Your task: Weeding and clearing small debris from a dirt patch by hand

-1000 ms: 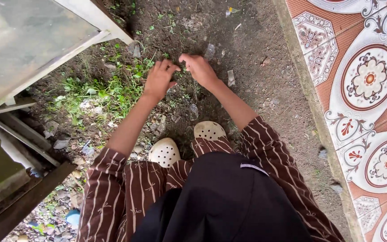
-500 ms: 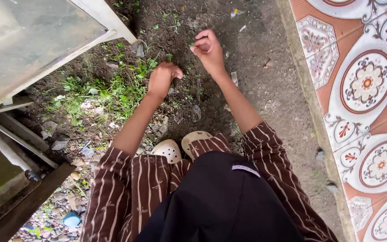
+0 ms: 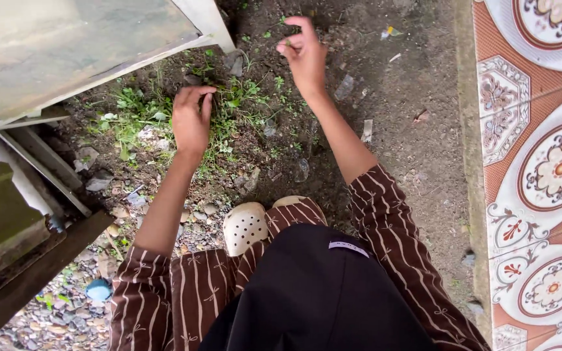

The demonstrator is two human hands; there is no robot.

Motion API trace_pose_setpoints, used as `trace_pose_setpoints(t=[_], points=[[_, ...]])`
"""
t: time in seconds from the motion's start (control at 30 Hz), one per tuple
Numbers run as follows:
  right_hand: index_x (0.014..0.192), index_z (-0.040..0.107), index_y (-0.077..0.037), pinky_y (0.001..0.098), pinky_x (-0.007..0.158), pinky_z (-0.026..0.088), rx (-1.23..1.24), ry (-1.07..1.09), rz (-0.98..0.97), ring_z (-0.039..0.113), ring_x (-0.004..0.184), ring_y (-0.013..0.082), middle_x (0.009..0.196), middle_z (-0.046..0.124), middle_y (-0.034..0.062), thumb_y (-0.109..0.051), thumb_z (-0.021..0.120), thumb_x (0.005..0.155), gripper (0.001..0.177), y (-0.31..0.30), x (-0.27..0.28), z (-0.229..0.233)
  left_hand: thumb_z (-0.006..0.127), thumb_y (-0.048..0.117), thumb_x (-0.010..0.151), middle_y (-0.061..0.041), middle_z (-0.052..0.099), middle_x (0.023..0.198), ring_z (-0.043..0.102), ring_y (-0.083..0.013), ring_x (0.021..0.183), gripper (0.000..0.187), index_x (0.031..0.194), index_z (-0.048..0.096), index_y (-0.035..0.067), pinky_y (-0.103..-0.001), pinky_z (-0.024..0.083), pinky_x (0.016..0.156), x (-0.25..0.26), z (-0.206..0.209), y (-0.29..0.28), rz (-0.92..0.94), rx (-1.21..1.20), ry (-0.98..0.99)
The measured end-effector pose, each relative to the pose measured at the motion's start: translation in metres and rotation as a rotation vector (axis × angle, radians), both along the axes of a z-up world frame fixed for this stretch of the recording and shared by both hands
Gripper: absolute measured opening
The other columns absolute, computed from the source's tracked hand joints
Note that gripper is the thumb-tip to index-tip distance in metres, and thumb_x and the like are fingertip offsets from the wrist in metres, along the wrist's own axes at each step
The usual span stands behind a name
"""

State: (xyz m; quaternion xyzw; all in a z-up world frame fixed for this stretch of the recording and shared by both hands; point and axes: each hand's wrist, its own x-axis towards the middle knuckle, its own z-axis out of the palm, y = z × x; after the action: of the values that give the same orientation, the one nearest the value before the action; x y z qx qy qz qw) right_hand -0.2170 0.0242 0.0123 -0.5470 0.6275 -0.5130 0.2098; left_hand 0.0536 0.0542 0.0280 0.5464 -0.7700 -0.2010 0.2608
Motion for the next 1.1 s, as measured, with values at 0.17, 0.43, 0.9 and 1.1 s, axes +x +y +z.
trace_pose_setpoints(t=[0.17,0.43,0.9,1.1], points=[[0.124,0.05,-0.014,0.0294,0.071,0.061,0.097,0.307,0.148,0.071,0.078,0.0173,0.112,0.068,0.015,0.008,0.08,0.075,0.062,-0.036,0.022,-0.015,0.058,-0.009,0.096,-0.013,0.067,0.108,0.052,-0.0087,0.057,0.026,0.113,0.07,0.006,-0.018,0.057,0.053,-0.003,-0.002,-0.013,0.025,0.063,0.181],[0.135,0.036,-0.014,0.0161,0.055,0.061,0.073,0.226,0.128,0.069,0.069,0.015,0.083,0.071,0.0049,0.024,0.061,0.08,0.071,-0.041,0.009,-0.03,0.071,-0.006,0.089,-0.015,0.07,0.112,0.061,-0.0175,0.082,0.031,0.116,0.068,0.01,-0.025,0.061,0.08,-0.025,-0.015,-0.055,0.144,0.072,0.159],[0.136,0.055,-0.014,0.0416,0.097,0.045,0.278,0.445,0.676,0.054,0.111,0.032,0.11,0.066,0.0177,0.007,0.08,0.072,0.072,0.065,0.006,0.003,0.061,0.032,0.097,-0.004,0.061,0.117,0.052,-0.0232,0.121,0.039,0.135,0.058,0.022,-0.043,0.053,0.103,-0.024,-0.003,0.044,-0.634,0.101,-0.417],[0.116,0.069,-0.014,0.0323,0.075,0.055,0.089,0.17,0.491,0.067,0.078,0.0204,0.083,0.072,0.0081,-0.004,0.075,0.086,0.032,0.069,0.004,-0.015,0.073,0.0,0.089,-0.003,0.067,0.1,0.065,-0.0187,0.099,0.035,0.12,0.069,0.017,-0.031,0.059,0.086,0.019,-0.009,0.048,-0.324,-0.101,-0.205]])
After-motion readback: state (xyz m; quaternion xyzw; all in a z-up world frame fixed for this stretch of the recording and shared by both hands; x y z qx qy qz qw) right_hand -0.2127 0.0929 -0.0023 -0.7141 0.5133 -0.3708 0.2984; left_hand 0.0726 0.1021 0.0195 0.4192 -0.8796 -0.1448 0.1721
